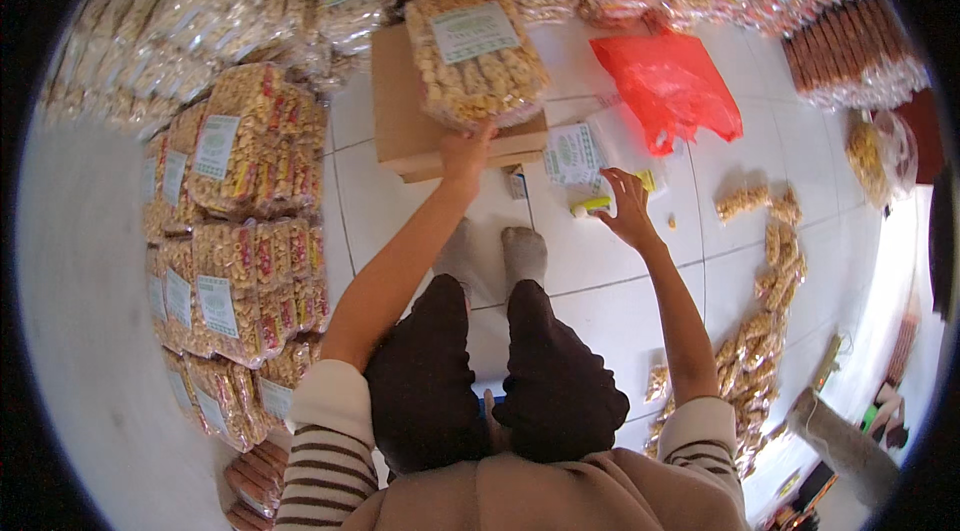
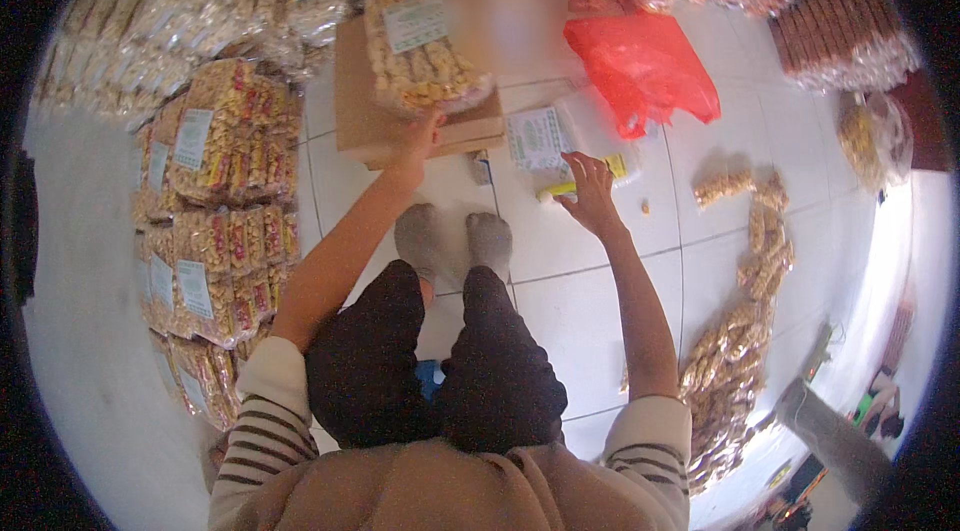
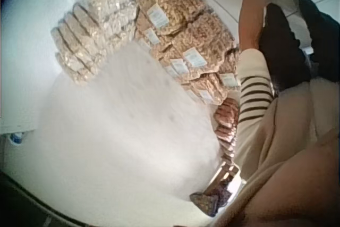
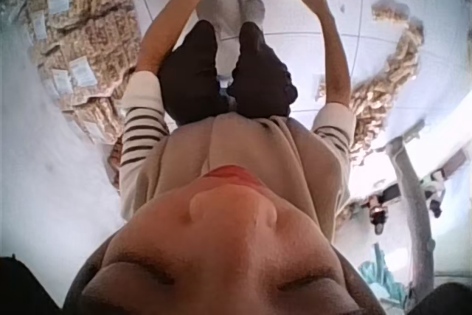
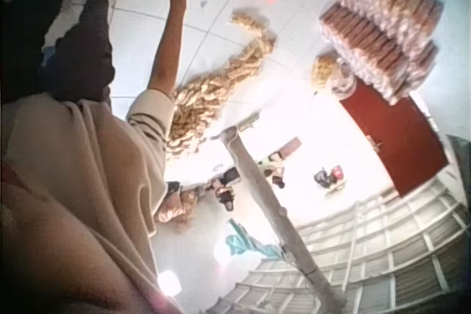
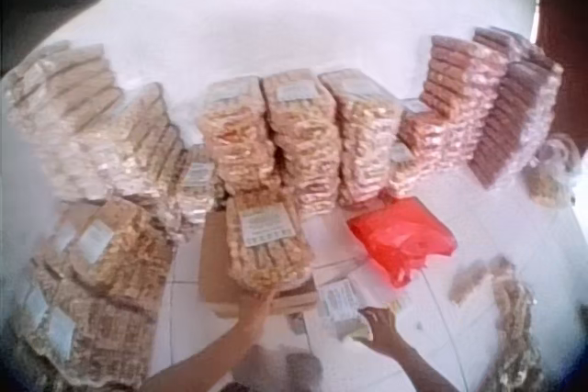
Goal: The person organizes and packs snacks by hand into plastic bags.
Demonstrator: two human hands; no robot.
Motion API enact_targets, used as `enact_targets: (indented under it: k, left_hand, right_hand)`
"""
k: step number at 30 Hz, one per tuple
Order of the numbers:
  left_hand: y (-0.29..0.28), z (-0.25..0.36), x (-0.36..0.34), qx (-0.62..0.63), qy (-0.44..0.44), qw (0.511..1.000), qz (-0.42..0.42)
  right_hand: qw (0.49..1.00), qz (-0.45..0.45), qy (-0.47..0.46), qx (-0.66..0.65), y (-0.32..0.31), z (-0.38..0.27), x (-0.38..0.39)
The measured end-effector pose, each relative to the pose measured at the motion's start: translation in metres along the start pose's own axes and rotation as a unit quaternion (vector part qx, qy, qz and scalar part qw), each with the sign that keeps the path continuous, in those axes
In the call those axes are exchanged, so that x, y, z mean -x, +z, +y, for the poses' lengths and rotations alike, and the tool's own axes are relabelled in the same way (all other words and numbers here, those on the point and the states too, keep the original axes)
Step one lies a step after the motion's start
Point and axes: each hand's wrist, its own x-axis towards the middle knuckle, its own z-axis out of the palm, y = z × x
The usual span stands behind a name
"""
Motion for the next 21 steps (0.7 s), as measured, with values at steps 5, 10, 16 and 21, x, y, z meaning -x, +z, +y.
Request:
enact_targets:
  k: [5,10,16,21]
  left_hand:
    - [-0.001,0.006,-0.002,0.004,0.006,1.0,-0.005]
    - [0.0,0.005,0.003,0.04,0.008,0.999,-0.009]
    - [0.003,0.007,0.003,0.019,-0.005,1.0,0.002]
    - [0.001,0.008,0.005,0.04,0.0,0.999,0.005]
  right_hand:
    - [0.989,-0.117,0.011,0.09,0.029,0.026,0.015]
    - [0.988,-0.06,-0.028,0.143,0.057,0.058,0.016]
    - [0.99,0.072,-0.005,-0.118,0.03,0.029,0.014]
    - [0.89,0.171,0.054,-0.419,0.003,-0.027,-0.007]
